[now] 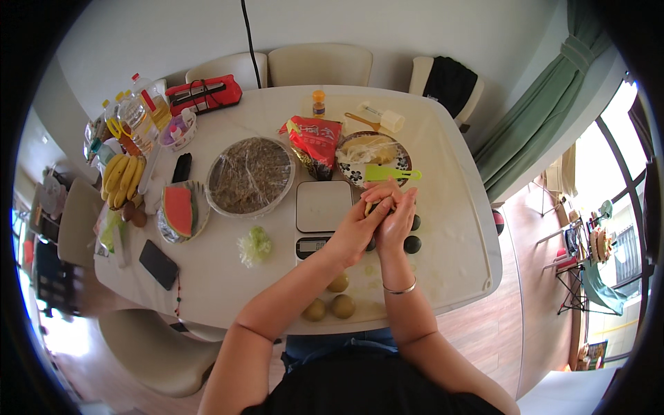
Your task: The person prepares pastry fillings by rolling portions of a yellow paste into balls, flattening them, and then wrapping them around dark-colored round fillings.
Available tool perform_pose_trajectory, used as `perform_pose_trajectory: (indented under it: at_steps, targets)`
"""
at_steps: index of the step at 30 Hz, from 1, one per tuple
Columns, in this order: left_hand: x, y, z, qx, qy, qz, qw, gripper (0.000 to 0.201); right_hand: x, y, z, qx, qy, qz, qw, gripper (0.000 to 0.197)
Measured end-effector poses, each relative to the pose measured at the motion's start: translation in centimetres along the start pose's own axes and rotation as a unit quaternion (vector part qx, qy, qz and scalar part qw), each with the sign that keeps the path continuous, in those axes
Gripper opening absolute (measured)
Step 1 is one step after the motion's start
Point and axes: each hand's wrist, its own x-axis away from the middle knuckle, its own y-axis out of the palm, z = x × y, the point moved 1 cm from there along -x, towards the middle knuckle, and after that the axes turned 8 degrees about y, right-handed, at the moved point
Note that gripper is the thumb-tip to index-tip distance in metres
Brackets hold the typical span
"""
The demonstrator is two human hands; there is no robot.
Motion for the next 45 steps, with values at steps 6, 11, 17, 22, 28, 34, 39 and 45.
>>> perform_pose_trajectory:
  at_steps: [6,11,17,22,28,34,39,45]
  targets:
    - [-0.7,-1.4,0.9,-0.073,0.001,-0.055,0.996,0.032,-0.5,-0.8,0.3,0.042,0.005,-0.091,0.995,0.055]
    - [-1.0,-1.9,2.5,-0.130,0.015,-0.095,0.987,0.030,-0.8,-0.8,-0.3,0.059,-0.012,-0.125,0.990,0.061]
    - [0.1,-0.3,1.0,0.079,0.025,-0.060,0.995,0.033,0.4,-0.1,0.3,0.023,0.031,0.053,0.998,0.071]
    - [-1.4,-2.5,1.0,0.039,0.000,-0.071,0.997,0.031,-1.0,-0.7,-1.2,0.080,0.023,-0.094,0.992,0.080]
    - [-0.9,-2.3,2.4,-0.028,-0.053,-0.127,0.990,0.030,-1.5,-1.4,-0.5,0.099,-0.081,-0.168,0.977,0.086]
    - [-0.8,-1.8,0.2,0.028,-0.012,-0.094,0.995,0.031,-0.7,-1.3,0.5,0.008,0.008,-0.021,1.000,0.083]
    - [-0.6,-0.6,-0.5,-0.001,0.006,-0.038,0.999,0.036,-0.3,-0.6,1.3,-0.069,0.100,0.018,0.992,0.075]
    - [-1.4,-2.6,1.3,-0.059,-0.023,-0.115,0.991,0.038,-0.8,-1.1,0.4,0.065,-0.013,-0.094,0.993,0.067]
